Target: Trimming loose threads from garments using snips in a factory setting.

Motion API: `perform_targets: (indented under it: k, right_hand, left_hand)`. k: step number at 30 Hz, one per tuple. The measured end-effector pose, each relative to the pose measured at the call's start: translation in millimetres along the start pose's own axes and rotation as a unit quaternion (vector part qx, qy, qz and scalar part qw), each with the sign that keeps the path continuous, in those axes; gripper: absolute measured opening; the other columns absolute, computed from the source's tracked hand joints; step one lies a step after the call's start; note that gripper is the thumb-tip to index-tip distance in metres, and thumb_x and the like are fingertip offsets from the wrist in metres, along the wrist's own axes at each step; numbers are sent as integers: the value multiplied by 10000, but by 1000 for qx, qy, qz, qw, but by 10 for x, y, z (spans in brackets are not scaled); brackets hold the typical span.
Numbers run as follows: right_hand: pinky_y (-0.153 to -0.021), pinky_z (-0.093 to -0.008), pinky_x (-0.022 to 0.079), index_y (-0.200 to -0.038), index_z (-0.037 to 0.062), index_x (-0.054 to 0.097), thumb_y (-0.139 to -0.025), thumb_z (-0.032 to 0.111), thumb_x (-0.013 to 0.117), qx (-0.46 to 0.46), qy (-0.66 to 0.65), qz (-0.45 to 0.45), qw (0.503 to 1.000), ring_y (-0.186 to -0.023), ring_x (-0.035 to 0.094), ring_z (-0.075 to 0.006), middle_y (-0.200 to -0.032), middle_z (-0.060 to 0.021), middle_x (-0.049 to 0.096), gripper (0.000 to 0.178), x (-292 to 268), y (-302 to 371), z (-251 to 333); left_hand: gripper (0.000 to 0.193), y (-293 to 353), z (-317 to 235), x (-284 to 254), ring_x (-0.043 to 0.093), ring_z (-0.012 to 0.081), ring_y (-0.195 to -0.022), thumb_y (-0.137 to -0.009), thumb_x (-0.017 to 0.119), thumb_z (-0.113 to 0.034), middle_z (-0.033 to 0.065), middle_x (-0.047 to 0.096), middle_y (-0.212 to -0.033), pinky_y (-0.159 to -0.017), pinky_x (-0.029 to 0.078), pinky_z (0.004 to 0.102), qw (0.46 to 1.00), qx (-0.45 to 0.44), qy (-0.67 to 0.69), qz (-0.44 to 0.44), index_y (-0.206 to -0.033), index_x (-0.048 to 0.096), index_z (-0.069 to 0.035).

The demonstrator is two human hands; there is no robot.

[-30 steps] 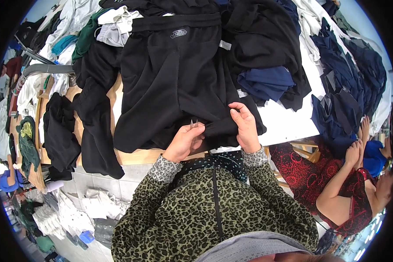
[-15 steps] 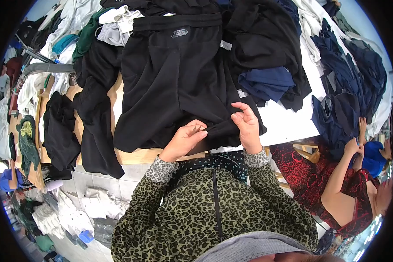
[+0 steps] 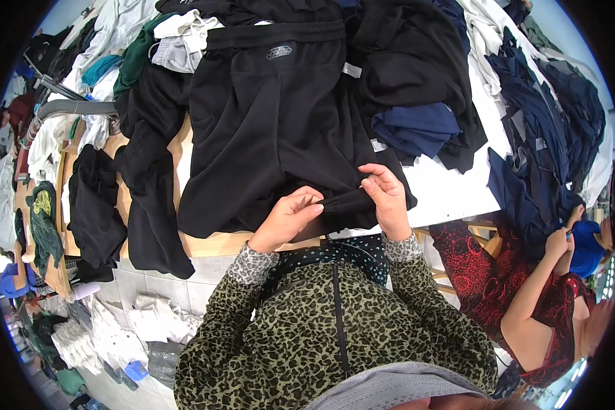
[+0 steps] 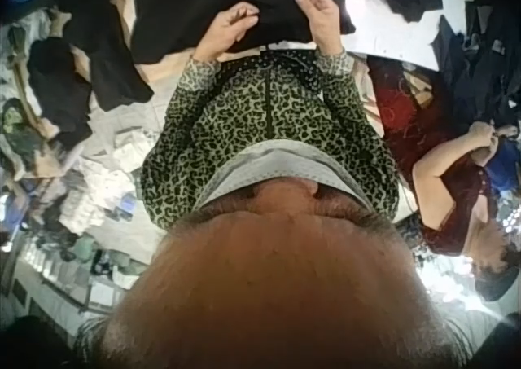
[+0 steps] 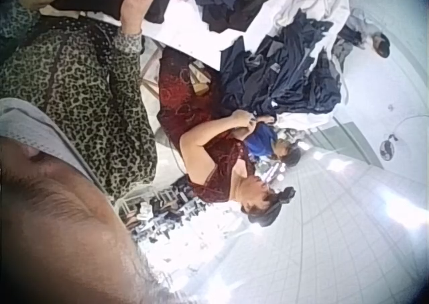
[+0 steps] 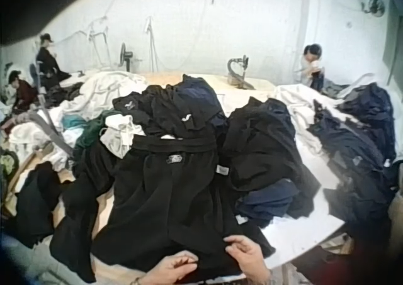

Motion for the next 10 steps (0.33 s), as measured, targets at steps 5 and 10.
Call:
perform_targets:
  k: [5,10]
  right_hand:
    - [-566,-139,272,-1098,-5,555,-883,56,590,2,-3,2,1000,-626,352,17,-702,90,461,227,9,-5,0]
    - [-586,-132,291,-1104,-5,555,-886,62,588,7,2,5,1000,-639,371,19,-711,88,475,231,27,-6,-7]
  left_hand:
    - [131,-4,10,-10,358,-13,-563,-899,570,-134,-60,457,-852,-482,289,158,1000,-18,10,-11,-878,579,-5]
    - [128,-8,63,-34,355,-14,-551,-902,572,-146,-61,456,-834,-474,291,156,999,-31,17,-2,-916,576,-20]
Point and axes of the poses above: each hand's wrist, its own y-axis away from the middle knuckle, its own x-axis out of the palm, z = x × y, the point moved 7 cm from there along -y, towards the middle knuckle
